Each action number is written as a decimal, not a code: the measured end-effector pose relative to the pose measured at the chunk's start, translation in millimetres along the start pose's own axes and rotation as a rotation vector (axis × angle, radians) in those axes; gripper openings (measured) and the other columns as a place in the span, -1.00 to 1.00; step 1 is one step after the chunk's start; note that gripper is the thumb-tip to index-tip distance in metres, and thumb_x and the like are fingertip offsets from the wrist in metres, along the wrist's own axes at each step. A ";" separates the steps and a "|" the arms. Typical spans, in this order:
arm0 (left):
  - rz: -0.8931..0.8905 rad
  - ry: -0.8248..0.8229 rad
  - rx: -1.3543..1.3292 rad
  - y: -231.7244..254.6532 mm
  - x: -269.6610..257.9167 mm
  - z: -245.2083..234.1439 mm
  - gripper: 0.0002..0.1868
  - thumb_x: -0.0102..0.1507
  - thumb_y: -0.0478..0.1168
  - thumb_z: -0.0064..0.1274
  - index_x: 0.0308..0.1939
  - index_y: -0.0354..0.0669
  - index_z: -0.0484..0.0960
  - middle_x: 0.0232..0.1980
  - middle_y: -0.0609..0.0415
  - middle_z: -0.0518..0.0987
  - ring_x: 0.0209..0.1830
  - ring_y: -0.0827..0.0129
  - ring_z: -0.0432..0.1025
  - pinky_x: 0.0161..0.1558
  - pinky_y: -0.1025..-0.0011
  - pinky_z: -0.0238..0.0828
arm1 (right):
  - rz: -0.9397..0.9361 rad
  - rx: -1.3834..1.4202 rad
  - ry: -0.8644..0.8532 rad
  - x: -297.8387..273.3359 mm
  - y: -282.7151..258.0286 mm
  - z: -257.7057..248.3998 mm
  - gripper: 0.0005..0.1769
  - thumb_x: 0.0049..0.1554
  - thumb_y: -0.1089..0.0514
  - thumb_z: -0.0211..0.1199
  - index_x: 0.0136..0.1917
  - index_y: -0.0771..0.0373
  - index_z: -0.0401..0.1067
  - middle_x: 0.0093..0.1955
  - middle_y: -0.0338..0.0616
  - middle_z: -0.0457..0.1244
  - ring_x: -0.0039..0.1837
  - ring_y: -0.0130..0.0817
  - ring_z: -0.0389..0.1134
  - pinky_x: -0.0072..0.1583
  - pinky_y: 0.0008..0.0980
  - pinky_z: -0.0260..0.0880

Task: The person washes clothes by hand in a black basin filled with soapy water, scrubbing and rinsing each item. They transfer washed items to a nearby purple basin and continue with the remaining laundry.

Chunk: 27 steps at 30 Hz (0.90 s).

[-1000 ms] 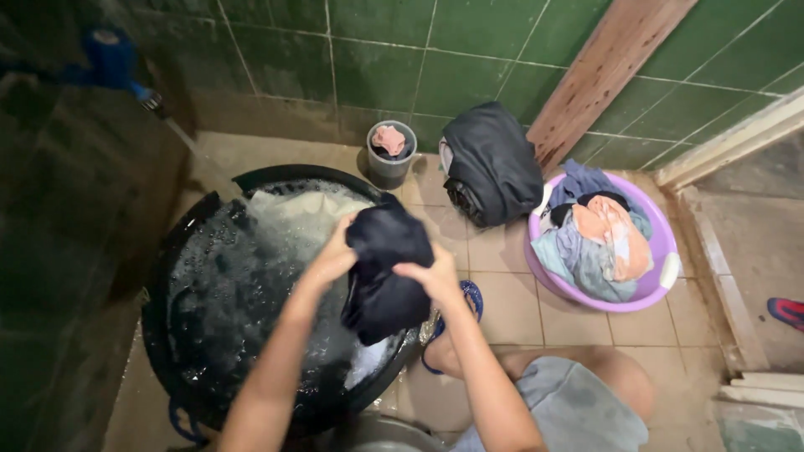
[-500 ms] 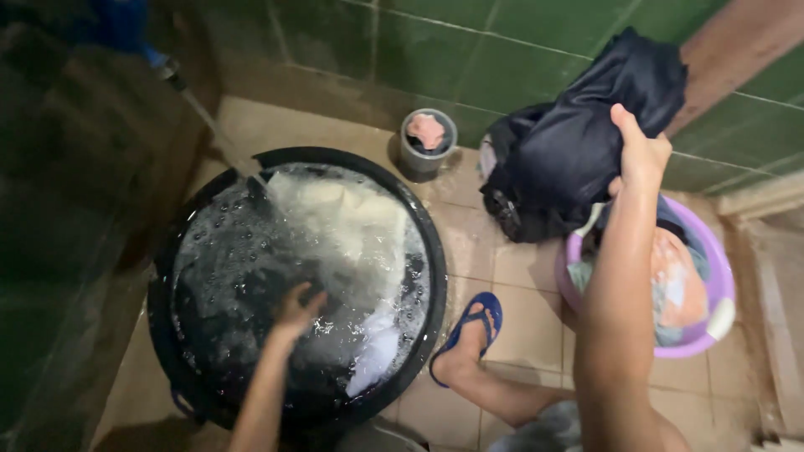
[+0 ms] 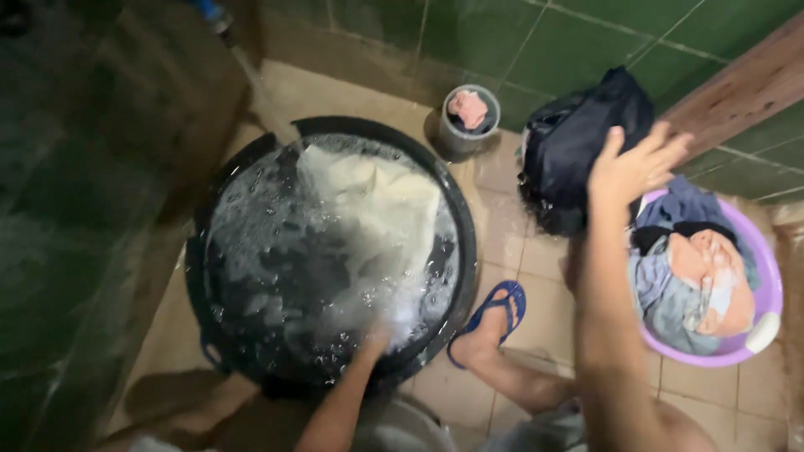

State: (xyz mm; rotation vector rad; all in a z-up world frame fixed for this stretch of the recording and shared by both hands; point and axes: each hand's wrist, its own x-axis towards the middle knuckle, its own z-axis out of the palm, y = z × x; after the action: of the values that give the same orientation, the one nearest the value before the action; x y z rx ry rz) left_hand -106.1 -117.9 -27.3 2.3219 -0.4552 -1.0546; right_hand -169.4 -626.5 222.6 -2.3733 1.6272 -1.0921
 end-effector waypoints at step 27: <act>0.099 0.118 -1.361 89.9 28.0 -193.5 -0.59 0.33 0.05 -0.12 0.10 -0.11 0.55 -0.03 0.04 0.59 -0.07 0.28 0.49 -0.07 0.31 0.46 | -0.413 0.548 -0.238 -368.7 -300.6 -28.6 -0.86 0.08 0.20 0.49 -0.18 0.22 0.54 -0.14 0.02 0.39 -0.07 0.01 0.42 -0.03 -0.08 0.40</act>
State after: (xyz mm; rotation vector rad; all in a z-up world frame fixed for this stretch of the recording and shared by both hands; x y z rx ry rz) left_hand 53.2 -138.2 116.0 1.1038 0.1960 -0.7566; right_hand -18.0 -176.5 182.2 -2.3707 0.6598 -1.0749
